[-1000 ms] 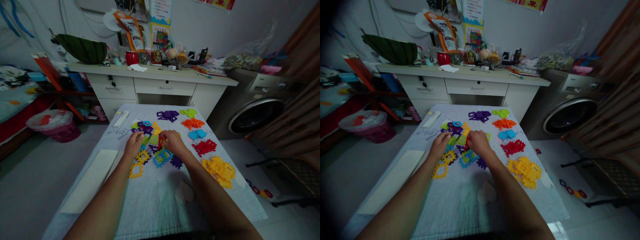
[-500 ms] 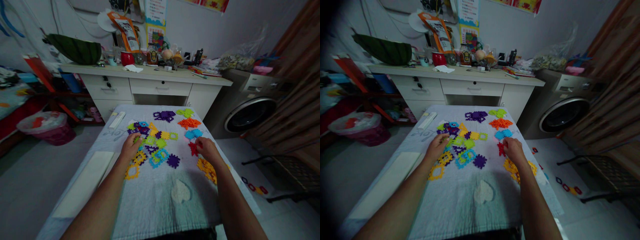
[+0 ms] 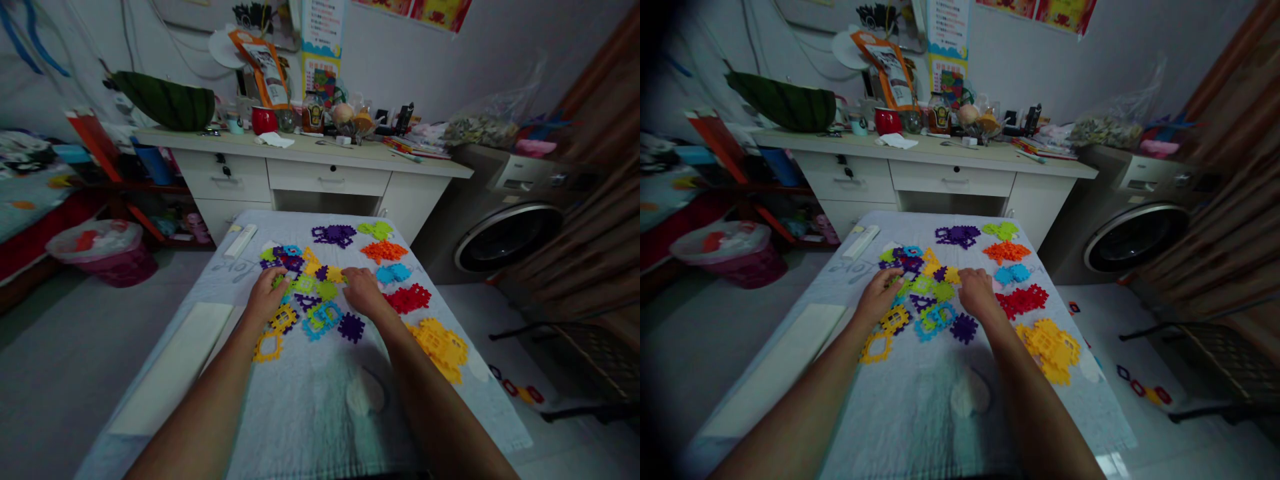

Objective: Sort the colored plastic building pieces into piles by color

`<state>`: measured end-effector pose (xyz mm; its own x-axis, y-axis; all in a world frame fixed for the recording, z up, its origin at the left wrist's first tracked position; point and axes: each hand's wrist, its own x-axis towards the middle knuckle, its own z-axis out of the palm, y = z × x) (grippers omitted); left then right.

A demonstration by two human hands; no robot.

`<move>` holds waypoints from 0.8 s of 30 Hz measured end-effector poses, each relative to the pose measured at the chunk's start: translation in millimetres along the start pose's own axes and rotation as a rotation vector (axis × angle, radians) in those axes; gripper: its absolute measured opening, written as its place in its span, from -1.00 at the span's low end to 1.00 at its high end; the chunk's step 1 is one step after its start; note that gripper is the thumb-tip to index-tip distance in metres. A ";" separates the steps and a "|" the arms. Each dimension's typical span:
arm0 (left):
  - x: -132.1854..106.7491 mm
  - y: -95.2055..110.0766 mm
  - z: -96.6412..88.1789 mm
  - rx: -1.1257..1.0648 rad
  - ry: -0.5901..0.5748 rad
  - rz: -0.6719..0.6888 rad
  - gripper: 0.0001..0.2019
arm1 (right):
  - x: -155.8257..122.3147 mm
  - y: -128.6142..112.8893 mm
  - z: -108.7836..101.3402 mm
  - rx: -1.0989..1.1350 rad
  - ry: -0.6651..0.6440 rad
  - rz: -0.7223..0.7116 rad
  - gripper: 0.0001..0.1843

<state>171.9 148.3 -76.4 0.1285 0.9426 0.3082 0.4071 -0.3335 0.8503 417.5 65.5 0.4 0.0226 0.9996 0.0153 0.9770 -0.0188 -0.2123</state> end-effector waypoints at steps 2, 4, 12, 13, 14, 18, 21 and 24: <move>-0.2 -0.1 0.1 -0.014 0.009 -0.013 -0.68 | 10.6 -6.3 11.3 0.026 0.010 0.009 -0.45; -0.3 0.4 -0.2 -0.045 0.021 -0.042 -0.68 | 18.2 -9.0 21.3 0.058 0.025 0.022 -0.44; -0.9 2.6 -5.1 -0.162 0.110 -0.152 -0.67 | 20.9 -10.5 41.1 0.163 0.021 -0.065 -0.39; -1.4 3.2 -5.9 -0.162 0.117 -0.159 -0.67 | 20.1 -11.1 42.1 0.185 0.025 -0.101 -0.39; -2.0 3.8 -6.5 -0.159 0.123 -0.163 -0.67 | 19.5 -12.0 42.7 0.205 0.031 -0.132 -0.39; -2.8 4.8 -6.8 -0.151 0.136 -0.163 -0.69 | 25.4 -20.0 38.2 0.236 0.062 -0.182 -0.48; -1.3 2.4 -5.0 -0.151 0.144 -0.152 -0.68 | 41.5 -34.0 29.3 0.200 0.053 -0.193 -0.57; 0.7 -1.4 -3.1 -0.150 0.158 -0.143 -0.67 | 63.1 -54.1 23.4 0.133 -0.013 -0.242 -0.56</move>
<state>168.6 149.4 -76.1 -0.0683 0.9700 0.2334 0.2710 -0.2071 0.9400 361.2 130.1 -10.1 -0.2118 0.9749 0.0685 0.9172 0.2225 -0.3306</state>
